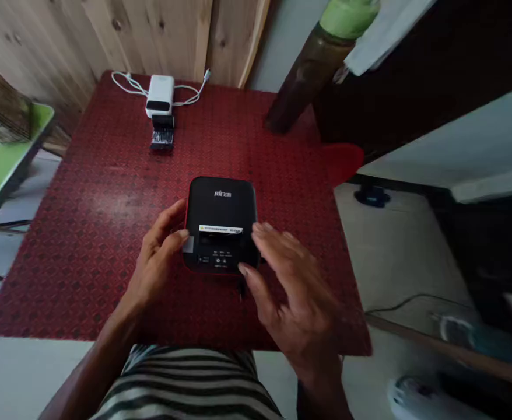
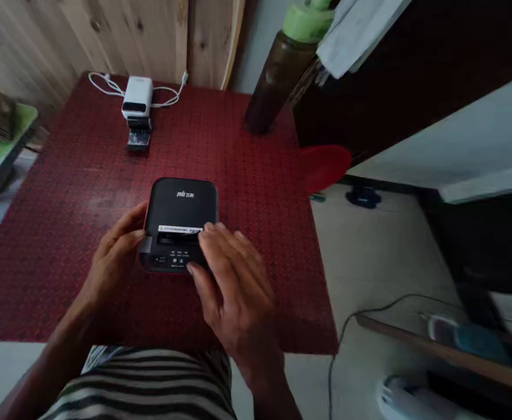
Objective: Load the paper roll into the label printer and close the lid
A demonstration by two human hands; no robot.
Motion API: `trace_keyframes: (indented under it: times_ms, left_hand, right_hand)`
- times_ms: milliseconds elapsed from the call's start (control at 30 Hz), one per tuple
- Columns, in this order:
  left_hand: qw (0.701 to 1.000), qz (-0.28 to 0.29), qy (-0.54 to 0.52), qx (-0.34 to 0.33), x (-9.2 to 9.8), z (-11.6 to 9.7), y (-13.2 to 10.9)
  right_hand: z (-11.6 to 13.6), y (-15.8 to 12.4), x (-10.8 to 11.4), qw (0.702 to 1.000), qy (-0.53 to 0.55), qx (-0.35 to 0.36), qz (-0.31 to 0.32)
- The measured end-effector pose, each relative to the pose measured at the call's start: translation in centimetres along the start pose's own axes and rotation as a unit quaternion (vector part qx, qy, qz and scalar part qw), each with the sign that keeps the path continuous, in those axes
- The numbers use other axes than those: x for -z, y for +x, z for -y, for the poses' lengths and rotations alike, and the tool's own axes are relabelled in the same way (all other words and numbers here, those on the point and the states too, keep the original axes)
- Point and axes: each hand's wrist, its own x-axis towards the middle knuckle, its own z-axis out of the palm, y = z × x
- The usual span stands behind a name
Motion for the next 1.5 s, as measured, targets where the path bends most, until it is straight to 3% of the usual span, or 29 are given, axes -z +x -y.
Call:
trace_keyframes:
  times_ms: [167, 367, 533, 1100, 1500]
  left_hand:
    - [1.0, 0.001, 0.013, 0.009, 0.8, -0.3, -0.9]
    - [0.999, 0.012, 0.043, -0.007, 0.7, -0.2, -1.2]
    - [0.999, 0.014, 0.048, -0.006, 0.6, -0.3, -1.0]
    - [0.997, 0.013, 0.074, -0.01, 0.2, -1.6, -0.4]
    - [0.996, 0.047, 0.064, -0.046, 0.3, -1.2, 1.9]
  right_hand:
    - [-1.2, -2.5, 0.1, 0.997, 0.014, -0.08, 0.001]
    - [-0.8, -4.4, -2.2, 0.985, 0.035, -0.166, 0.007]
    - [-0.8, -4.7, -3.3, 0.986, 0.023, -0.163, 0.008]
    - [-1.0, -4.3, -3.2, 0.988, 0.036, -0.152, -0.016]
    - [-2.3, -2.9, -4.0, 0.992, 0.024, -0.12, -0.02]
